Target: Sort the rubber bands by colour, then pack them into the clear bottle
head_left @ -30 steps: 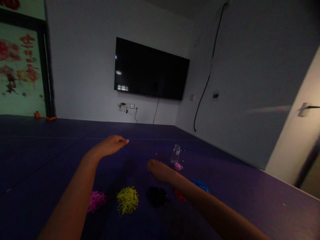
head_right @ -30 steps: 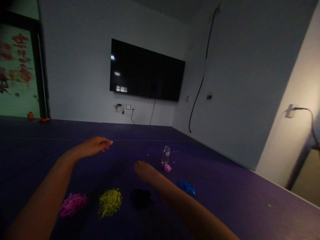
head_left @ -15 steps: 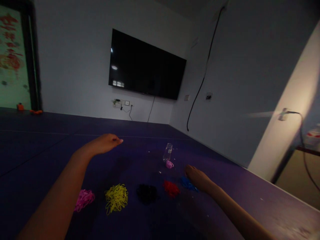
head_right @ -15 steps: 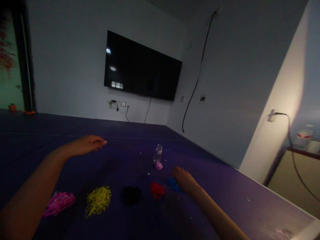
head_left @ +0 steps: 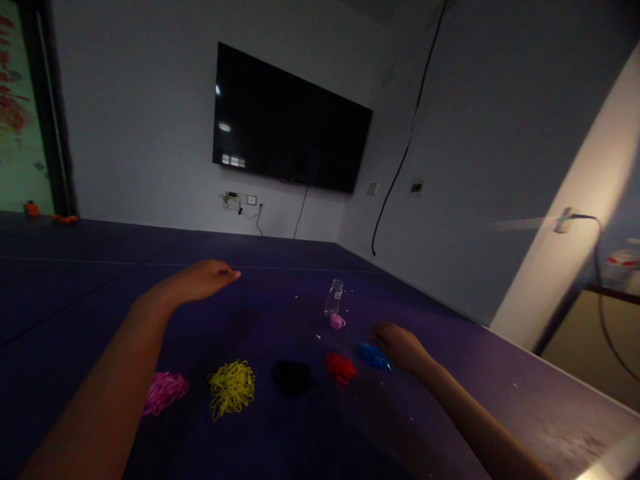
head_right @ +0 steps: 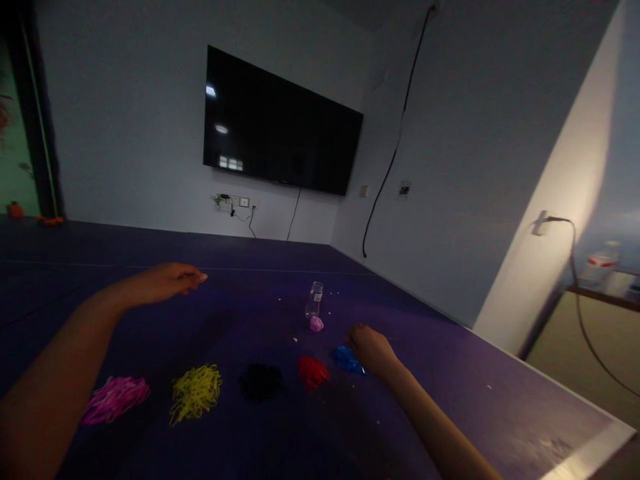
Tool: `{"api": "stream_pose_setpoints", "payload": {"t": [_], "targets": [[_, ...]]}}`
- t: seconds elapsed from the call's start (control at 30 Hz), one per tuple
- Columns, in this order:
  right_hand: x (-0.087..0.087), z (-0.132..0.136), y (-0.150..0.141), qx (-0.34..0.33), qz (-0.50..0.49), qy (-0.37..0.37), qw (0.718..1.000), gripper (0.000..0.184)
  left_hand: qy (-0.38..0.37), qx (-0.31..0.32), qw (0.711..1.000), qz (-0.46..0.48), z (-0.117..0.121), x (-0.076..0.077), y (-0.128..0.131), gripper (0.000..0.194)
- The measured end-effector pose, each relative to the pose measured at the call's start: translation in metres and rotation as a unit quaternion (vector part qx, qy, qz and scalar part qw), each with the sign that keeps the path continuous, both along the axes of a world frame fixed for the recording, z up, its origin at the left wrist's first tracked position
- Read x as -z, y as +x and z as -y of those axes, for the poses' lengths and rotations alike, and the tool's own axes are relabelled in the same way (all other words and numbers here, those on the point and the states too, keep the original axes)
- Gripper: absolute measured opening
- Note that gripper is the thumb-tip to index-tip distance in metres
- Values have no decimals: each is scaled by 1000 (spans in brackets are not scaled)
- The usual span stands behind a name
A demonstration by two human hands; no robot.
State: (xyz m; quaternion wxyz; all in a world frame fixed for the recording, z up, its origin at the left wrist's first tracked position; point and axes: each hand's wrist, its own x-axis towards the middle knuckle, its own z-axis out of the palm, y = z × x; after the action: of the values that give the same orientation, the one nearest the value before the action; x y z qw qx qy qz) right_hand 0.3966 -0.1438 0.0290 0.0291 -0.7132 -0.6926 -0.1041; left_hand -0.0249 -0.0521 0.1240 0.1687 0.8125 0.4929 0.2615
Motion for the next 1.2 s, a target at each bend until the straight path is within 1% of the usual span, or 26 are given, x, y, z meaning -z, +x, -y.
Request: {"api": "stream_pose_setpoints", "payload": {"t": [0.1,0.17,0.23,0.27,0.3,0.33,0.37,0.4,0.47,0.53,0.57,0.6,0.67,0.77,0.87,0.93,1.1,1.2], "targets": [[-2,-4,-16,-20,-93,57,994,36,1,13,1000,17,8,-8,4,40],[-1,-6,-36,-43,-155,104,981,47,5,16,999,52,14,-14,12,38],[4,-7,-62,-50,-169,141,974,55,31,-17,994,105,22,-13,28,37],[9,-6,-75,-51,-157,147,975,57,58,-61,989,125,28,-9,38,40],[14,-5,-87,-57,-141,149,977,57,102,-112,980,128,36,-1,50,44],[19,-2,-97,-71,-123,150,978,56,151,-152,970,116,45,11,62,47],[25,0,-105,-93,-107,153,978,54,188,-163,963,106,56,25,73,49],[30,3,-111,-121,-92,155,976,52,217,-145,961,97,68,41,83,51],[39,10,-114,-156,-77,159,972,49,281,-48,957,55,97,76,96,50],[45,15,-112,-174,-74,162,969,49,354,43,934,25,124,107,99,46],[47,17,-110,-179,-75,165,967,50,381,75,921,24,135,119,97,44],[48,18,-109,-184,-78,168,965,51,392,94,915,19,144,129,94,43],[50,21,-111,-197,-84,176,961,52,404,122,907,13,153,143,87,41],[53,27,-123,-247,-80,178,949,50,391,133,910,-8,151,153,80,40],[58,32,-137,-326,-49,163,930,46,390,154,907,-29,144,158,77,39],[60,34,-142,-361,-32,158,919,43,385,169,907,-35,141,160,75,39],[61,34,-141,-393,-32,189,899,42,375,180,909,-28,144,159,69,38],[63,34,-140,-418,-38,209,883,43,365,180,913,-28,145,157,68,38]]}}
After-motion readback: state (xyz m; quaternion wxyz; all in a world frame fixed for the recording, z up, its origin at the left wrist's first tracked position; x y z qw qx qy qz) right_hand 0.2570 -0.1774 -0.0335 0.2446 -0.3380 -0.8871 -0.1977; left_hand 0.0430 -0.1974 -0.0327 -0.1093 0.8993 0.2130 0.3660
